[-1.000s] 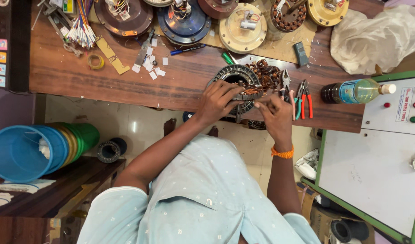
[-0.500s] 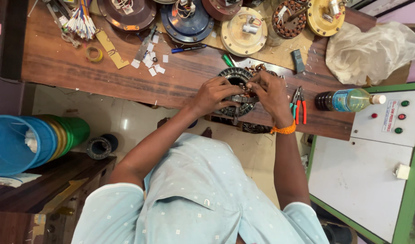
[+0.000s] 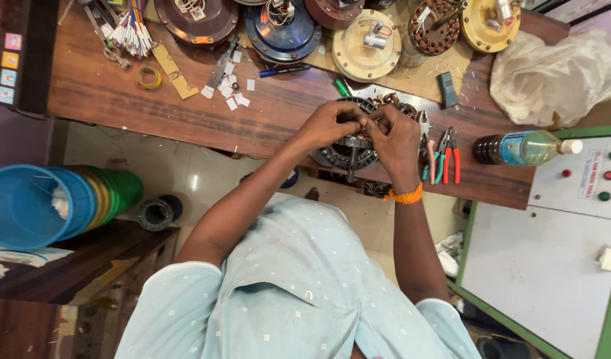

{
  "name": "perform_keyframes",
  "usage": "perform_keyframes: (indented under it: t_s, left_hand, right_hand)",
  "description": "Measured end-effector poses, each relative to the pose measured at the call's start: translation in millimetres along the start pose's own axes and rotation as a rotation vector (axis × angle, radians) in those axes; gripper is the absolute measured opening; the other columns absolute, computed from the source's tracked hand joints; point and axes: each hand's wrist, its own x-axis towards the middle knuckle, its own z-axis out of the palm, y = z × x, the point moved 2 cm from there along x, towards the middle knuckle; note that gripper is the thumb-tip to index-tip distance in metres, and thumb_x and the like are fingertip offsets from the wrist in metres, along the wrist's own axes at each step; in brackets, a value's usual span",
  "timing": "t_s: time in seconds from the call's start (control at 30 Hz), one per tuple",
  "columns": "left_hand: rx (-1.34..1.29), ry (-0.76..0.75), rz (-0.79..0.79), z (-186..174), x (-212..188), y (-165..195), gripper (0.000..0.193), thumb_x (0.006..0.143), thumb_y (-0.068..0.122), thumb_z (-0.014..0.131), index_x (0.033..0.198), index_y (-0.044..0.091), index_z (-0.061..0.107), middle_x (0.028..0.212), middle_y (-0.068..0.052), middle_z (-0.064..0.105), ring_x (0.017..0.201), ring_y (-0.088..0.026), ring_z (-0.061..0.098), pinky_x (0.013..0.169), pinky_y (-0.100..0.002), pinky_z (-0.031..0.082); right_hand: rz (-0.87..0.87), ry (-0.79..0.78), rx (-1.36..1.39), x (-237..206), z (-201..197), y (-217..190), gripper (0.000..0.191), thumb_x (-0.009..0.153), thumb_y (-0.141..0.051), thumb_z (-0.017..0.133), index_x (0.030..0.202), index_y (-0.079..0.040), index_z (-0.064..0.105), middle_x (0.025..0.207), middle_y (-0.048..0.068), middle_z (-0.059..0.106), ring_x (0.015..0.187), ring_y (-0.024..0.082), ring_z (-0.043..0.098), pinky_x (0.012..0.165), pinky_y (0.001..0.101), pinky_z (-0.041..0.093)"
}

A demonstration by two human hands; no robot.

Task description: The person pulls burnt copper windings out of a motor stator on a workbench by hand, working around the stator ring and placing extracted coils on the table. They briefly use pliers to grip and pull a winding, then resume hand extraction.

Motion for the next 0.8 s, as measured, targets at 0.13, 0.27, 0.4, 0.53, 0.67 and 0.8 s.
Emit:
perform_keyframes:
  t_s: [0.13, 0.27, 0.4, 0.53, 0.67, 0.8]
  left_hand:
    - [0.061, -0.152, 0.103, -33.5, 10.7, 17.6, 0.016, 0.087, 0.010, 0.077, 0.103, 0.008, 0.077, 0.098, -0.006, 0.078, 0.091, -0.016, 0.072, 0.084, -0.032, 0.057]
    - [0.221, -0.238, 0.236, -55.3, 26.7, 50.2, 0.020, 0.084, 0.011, 0.079, 0.104, 0.011, 0.079, 0.098, -0.005, 0.078, 0.089, -0.019, 0.075, 0.080, -0.033, 0.058]
    - [0.376, -0.301, 0.305, -64.0, 38.6, 71.9, 0.020, 0.085, 0.013, 0.078, 0.105, 0.015, 0.080, 0.100, -0.002, 0.079, 0.087, -0.019, 0.076, 0.076, -0.034, 0.058]
    - [0.459, -0.340, 0.302, -66.3, 49.3, 80.9, 0.022, 0.086, 0.021, 0.082, 0.108, 0.019, 0.080, 0.107, 0.001, 0.078, 0.100, -0.022, 0.071, 0.087, -0.038, 0.055]
    - [0.440, -0.207, 0.461, -44.6, 35.0, 79.8, 0.054, 0.073, 0.030, 0.091, 0.121, 0.012, 0.073, 0.122, -0.005, 0.069, 0.113, -0.030, 0.059, 0.099, -0.045, 0.047]
    - [0.461, 0.008, 0.397, -8.7, 18.6, 60.4, 0.049, 0.077, 0.022, 0.085, 0.125, 0.019, 0.074, 0.123, 0.002, 0.072, 0.112, -0.023, 0.064, 0.102, -0.040, 0.051]
  right_hand:
    - [0.010, -0.024, 0.014, -9.9, -15.2, -30.6, 0.017, 0.090, -0.011, 0.081, 0.093, 0.001, 0.070, 0.058, 0.005, 0.042, 0.052, 0.014, 0.037, 0.048, 0.0345, 0.031]
    - [0.111, 0.019, 0.020, -16.1, -6.2, -49.9, 0.016, 0.092, -0.011, 0.079, 0.090, 0.000, 0.068, 0.054, 0.002, 0.039, 0.048, 0.010, 0.033, 0.045, 0.0335, 0.026]
    - [0.218, 0.069, 0.241, -25.0, 9.6, -40.0, 0.018, 0.099, -0.010, 0.072, 0.088, 0.001, 0.061, 0.055, -0.004, 0.039, 0.050, 0.004, 0.032, 0.047, 0.0304, 0.021]
    - [0.283, 0.084, 0.353, -33.9, 29.2, -18.1, 0.018, 0.100, -0.008, 0.069, 0.089, 0.001, 0.059, 0.059, -0.004, 0.041, 0.055, 0.003, 0.032, 0.049, 0.0284, 0.022]
    - [0.256, 0.171, 0.336, -43.4, 35.5, 10.0, 0.013, 0.099, -0.007, 0.068, 0.090, 0.002, 0.062, 0.066, -0.004, 0.050, 0.059, 0.003, 0.039, 0.051, 0.0259, 0.028]
    - [0.274, 0.286, 0.413, -47.4, 17.0, 41.8, 0.010, 0.095, -0.007, 0.071, 0.098, 0.002, 0.068, 0.076, -0.005, 0.062, 0.063, 0.002, 0.050, 0.053, 0.0239, 0.036]
